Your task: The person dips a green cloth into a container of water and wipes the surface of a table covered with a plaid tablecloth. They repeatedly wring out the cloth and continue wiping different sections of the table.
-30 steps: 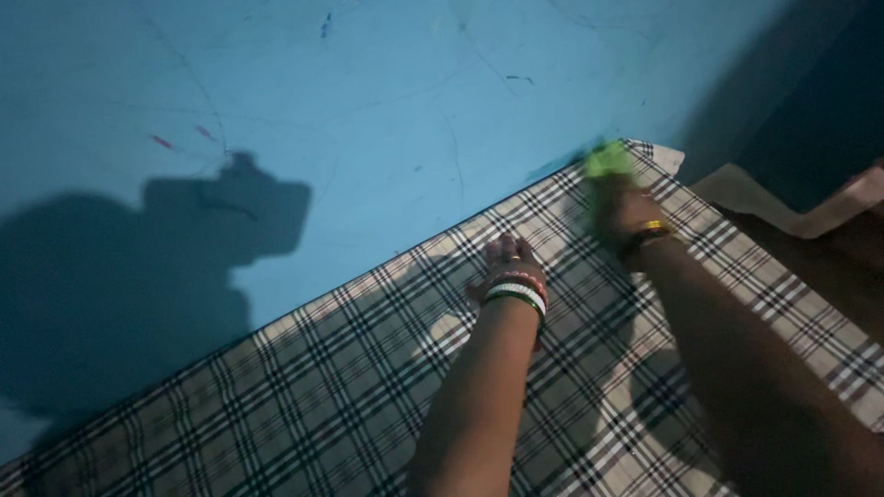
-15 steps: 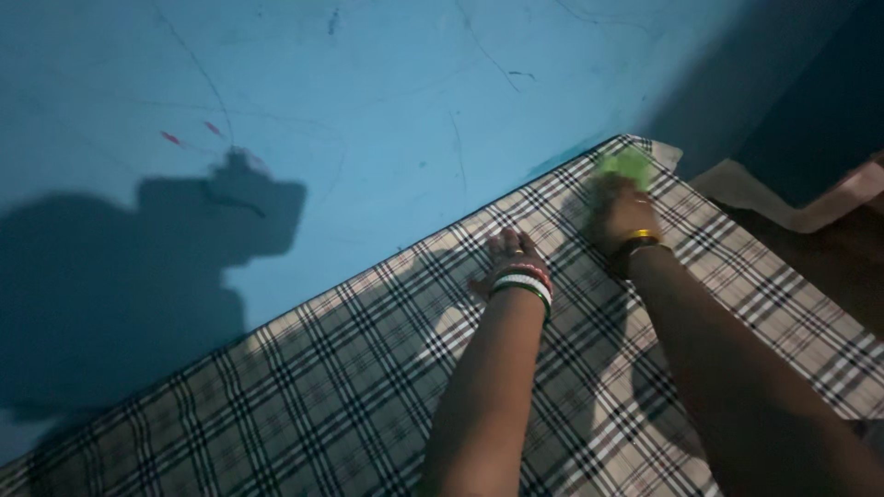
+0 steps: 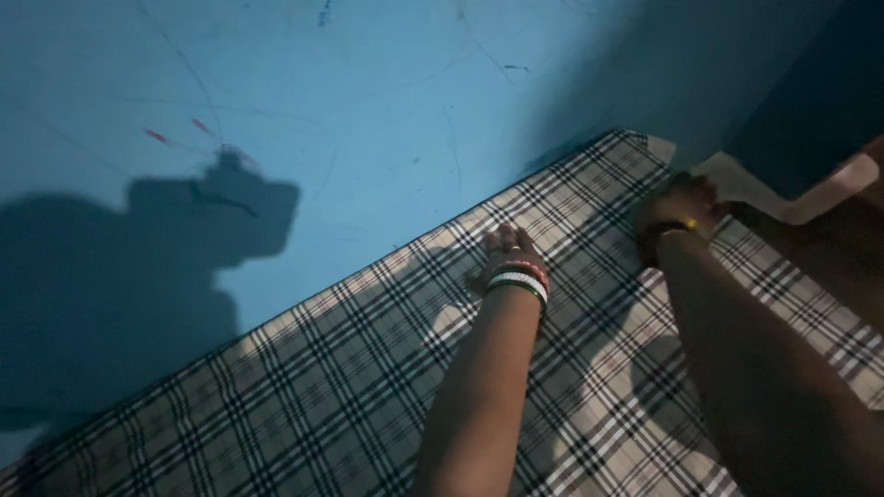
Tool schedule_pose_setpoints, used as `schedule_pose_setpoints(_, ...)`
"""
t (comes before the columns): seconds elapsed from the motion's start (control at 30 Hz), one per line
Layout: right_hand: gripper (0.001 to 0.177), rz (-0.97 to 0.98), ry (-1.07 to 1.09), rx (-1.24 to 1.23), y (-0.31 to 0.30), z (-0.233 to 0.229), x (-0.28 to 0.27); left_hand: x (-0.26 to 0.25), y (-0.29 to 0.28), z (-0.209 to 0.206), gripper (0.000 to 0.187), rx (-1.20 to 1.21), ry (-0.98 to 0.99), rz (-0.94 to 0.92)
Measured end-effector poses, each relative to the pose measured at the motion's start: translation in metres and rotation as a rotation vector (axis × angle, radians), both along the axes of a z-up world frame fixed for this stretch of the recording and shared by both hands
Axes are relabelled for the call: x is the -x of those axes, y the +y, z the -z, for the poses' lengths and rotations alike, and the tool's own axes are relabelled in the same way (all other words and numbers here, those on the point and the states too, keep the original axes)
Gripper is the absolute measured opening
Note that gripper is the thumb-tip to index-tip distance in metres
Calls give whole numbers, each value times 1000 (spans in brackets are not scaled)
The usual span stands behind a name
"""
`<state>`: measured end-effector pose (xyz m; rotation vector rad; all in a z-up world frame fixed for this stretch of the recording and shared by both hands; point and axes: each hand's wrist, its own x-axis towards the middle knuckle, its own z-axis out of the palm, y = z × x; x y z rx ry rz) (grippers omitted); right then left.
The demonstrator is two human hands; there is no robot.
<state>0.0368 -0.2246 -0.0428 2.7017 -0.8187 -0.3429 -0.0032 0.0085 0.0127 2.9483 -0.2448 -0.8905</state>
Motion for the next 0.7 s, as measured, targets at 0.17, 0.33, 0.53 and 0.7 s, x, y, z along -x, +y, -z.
schedule_pose_setpoints(0.17,48,-143,-431,-341,21,42,-32,-9,-5,11,118,-314,-34,260)
schedule_pose_setpoints(0.33,56,-758,-524,-368,38,43,-14,3,-1,-15,105,-3,59,23)
schedule_pose_setpoints(0.53,51,-606,72,78,27,-3,-7,10,5,-30,106,-280,8,302)
schedule_pose_setpoints(0.7,73,-399,-240,-335,34,-19,-35,8,4,-28,114,-609,-80,579)
